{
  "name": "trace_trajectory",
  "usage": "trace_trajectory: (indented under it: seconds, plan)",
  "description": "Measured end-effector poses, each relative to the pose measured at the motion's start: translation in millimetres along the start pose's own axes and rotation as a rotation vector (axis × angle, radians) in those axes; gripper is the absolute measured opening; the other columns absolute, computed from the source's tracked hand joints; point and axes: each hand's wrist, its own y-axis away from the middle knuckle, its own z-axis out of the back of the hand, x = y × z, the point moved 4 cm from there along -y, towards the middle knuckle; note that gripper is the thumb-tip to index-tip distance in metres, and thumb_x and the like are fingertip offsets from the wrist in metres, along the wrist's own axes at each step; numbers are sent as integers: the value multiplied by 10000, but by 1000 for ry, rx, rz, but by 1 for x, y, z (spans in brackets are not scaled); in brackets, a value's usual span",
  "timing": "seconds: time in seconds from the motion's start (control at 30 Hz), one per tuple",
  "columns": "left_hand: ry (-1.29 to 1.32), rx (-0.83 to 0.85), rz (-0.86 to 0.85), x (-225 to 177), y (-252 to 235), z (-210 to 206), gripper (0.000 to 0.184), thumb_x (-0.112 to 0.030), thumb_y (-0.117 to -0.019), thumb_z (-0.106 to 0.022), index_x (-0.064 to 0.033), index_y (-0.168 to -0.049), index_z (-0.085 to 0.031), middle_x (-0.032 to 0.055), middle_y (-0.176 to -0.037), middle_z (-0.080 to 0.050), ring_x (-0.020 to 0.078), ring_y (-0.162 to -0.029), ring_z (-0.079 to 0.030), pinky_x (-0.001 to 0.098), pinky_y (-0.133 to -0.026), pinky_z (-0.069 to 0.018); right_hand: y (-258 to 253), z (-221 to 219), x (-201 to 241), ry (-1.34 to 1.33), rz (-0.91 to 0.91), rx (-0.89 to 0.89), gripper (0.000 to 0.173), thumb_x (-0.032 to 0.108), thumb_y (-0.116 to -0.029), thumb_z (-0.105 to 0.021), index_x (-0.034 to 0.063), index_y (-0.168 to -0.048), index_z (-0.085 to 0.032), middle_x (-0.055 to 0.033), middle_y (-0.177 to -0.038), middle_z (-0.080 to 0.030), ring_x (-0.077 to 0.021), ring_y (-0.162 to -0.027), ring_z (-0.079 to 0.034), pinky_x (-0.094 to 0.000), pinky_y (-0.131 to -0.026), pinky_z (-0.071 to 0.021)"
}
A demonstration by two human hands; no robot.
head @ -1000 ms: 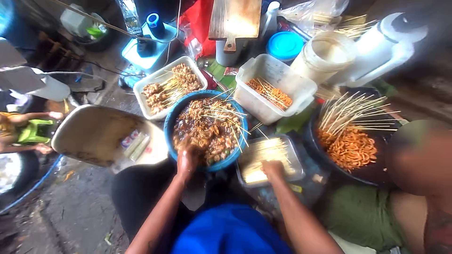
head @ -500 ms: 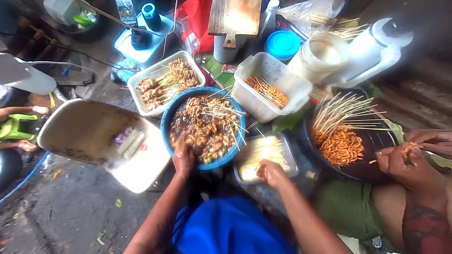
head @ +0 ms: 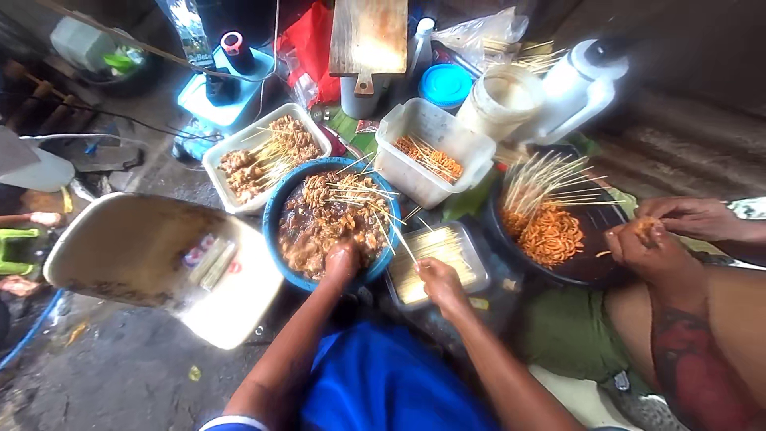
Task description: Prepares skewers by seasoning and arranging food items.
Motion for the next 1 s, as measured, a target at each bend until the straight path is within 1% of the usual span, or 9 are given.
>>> trace_trajectory:
  seconds: [0.07,0.17,0.23,0.33,0.4,0.47,0.6,0.77,1.0]
  plan:
    - [265,-9,54,9,-4,9,264,-164,-1035,-590,10,-1199,-701,225,-1161,-704,376,-1109,-675,583,-979,-515,-2,-4,9,90,65,26,193,149,-1063,-584,14,-1175,-663,-107,-879,-633,-156,-650,-506,-351,-627,-448]
    - [911,-74,206,25,11,24,214,-73,-1025,-592,44,-1193,-653,107,-919,-676,151,-745,-614,324,-689,-530,-3,-22,31,255,186,120,264,157,-1081,-544,21,-1262,-679,-176,-1063,-707,-265,-871,-668,-469,-835,-538]
    - [1258,-96,316,28,21,33,246,15,-1017,-505,40,-1253,-566,91,-904,-628,146,-705,-600,317,-664,-539,0,-35,44,326,261,153,294,126,-1089,-505,13,-1307,-666,-201,-1088,-715,-312,-947,-695,-500,-905,-541]
    - [1511,-111,367,30,20,44,385,111,-955,-412,-3,-1315,-481,107,-1005,-594,174,-744,-612,343,-693,-565,7,-49,57,407,323,143,320,119,-1095,-471,35,-1339,-660,-191,-1023,-728,-317,-898,-708,-502,-896,-551]
    - [1580,-109,355,36,16,48,367,77,-965,-408,-17,-1314,-472,124,-1040,-601,197,-776,-621,364,-714,-568,13,-58,61,423,367,107,323,117,-1092,-469,35,-1332,-669,-198,-1003,-732,-332,-878,-711,-521,-884,-553]
    - [1560,-101,347,38,11,55,146,-57,-1033,-467,-52,-1166,-527,84,-920,-636,178,-755,-640,345,-701,-566,22,-65,70,422,371,67,326,123,-1093,-474,32,-1342,-665,-215,-1021,-728,-359,-914,-705,-541,-895,-540]
    - [1534,-101,359,40,9,63,178,-21,-1040,-489,-30,-1216,-519,87,-948,-623,158,-747,-608,322,-670,-536,39,-75,82,459,323,29,334,129,-1090,-485,57,-1367,-658,-220,-1193,-717,-389,-1134,-682,-563,-1017,-498]
    - [1614,-70,391,51,3,72,79,-57,-1057,-490,-61,-1125,-530,36,-844,-599,53,-542,-491,183,-478,-431,49,-92,80,461,285,2,351,131,-1095,-467,67,-1389,-648,-214,-1203,-717,-377,-1147,-679,-536,-1036,-495]
    - [1587,62,401,62,1,81,112,-121,-1083,-449,-72,-1136,-534,53,-870,-642,51,-529,-515,174,-455,-425,61,-119,86,542,259,-14,358,155,-1097,-458,97,-1393,-651,-183,-1217,-720,-351,-1166,-676,-514,-1054,-491]
